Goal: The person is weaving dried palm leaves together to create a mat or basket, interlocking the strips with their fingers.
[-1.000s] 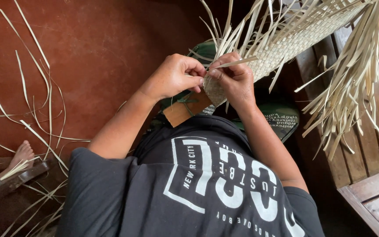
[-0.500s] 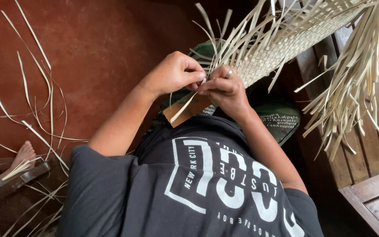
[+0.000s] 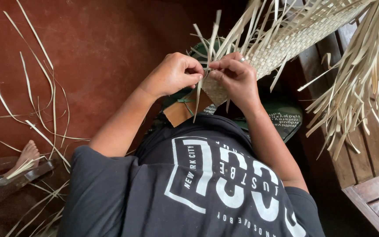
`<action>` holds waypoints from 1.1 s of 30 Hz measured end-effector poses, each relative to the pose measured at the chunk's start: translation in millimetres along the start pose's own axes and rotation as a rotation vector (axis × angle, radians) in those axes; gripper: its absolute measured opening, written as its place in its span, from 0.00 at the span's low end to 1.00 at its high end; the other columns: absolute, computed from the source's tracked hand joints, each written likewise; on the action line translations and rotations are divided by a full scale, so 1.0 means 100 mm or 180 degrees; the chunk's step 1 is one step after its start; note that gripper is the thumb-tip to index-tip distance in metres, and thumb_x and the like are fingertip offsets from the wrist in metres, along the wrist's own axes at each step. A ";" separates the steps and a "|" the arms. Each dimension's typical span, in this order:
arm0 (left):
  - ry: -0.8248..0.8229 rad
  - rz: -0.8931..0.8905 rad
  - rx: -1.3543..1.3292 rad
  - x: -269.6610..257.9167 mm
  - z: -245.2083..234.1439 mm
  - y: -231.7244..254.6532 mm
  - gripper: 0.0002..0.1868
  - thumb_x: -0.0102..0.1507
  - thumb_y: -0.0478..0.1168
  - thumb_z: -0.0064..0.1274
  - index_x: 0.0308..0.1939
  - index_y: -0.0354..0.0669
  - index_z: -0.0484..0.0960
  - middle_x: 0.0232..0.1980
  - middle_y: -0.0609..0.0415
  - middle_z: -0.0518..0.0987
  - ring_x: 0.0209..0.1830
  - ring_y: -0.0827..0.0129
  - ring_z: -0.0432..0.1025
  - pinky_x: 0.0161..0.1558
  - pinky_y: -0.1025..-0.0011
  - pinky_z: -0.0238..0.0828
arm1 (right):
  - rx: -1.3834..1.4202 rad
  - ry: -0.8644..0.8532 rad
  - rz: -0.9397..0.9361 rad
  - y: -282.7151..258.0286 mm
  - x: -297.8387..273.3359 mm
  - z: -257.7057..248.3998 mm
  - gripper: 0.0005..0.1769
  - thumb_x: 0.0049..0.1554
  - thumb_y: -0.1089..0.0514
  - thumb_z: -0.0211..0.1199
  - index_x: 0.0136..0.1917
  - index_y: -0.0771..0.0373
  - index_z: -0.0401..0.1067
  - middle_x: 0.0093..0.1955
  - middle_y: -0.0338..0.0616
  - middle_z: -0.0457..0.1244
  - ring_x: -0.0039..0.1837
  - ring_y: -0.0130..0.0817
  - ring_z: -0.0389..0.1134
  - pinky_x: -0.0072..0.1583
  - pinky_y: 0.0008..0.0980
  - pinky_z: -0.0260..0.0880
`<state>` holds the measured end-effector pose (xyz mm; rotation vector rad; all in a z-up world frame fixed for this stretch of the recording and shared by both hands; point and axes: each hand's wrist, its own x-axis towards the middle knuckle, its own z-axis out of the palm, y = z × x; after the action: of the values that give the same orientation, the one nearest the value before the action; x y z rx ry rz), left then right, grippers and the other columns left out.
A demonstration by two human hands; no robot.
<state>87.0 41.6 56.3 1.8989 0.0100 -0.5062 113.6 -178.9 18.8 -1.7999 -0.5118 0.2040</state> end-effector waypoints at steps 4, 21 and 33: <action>-0.0044 -0.0002 -0.0033 0.00 0.00 -0.03 0.07 0.59 0.35 0.56 0.36 0.46 0.89 0.25 0.56 0.83 0.26 0.78 0.79 0.32 0.80 0.78 | -0.0307 -0.0214 -0.0018 -0.01 0.06 0.00 0.13 0.55 0.58 0.78 0.52 0.64 0.82 0.47 0.48 0.65 0.47 0.38 0.66 0.54 0.40 0.67; -0.0123 -0.0202 0.0451 0.08 0.12 -0.17 0.08 0.59 0.39 0.56 0.37 0.49 0.90 0.22 0.60 0.81 0.25 0.74 0.78 0.33 0.76 0.75 | 0.0279 0.0314 -0.0231 -0.09 -0.04 0.00 0.08 0.56 0.64 0.76 0.46 0.67 0.78 0.48 0.48 0.60 0.49 0.32 0.62 0.51 0.31 0.64; 0.0341 0.0041 -0.0617 -0.03 0.23 -0.19 0.08 0.59 0.32 0.58 0.40 0.43 0.89 0.29 0.56 0.83 0.27 0.80 0.79 0.33 0.81 0.76 | -0.0565 -0.0264 -0.0021 -0.05 0.00 -0.01 0.06 0.57 0.63 0.73 0.50 0.62 0.81 0.56 0.46 0.68 0.55 0.47 0.71 0.60 0.48 0.71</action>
<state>71.8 29.4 33.3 1.7328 0.1133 -0.3802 113.1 -179.0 24.0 -1.9681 -0.6105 0.2358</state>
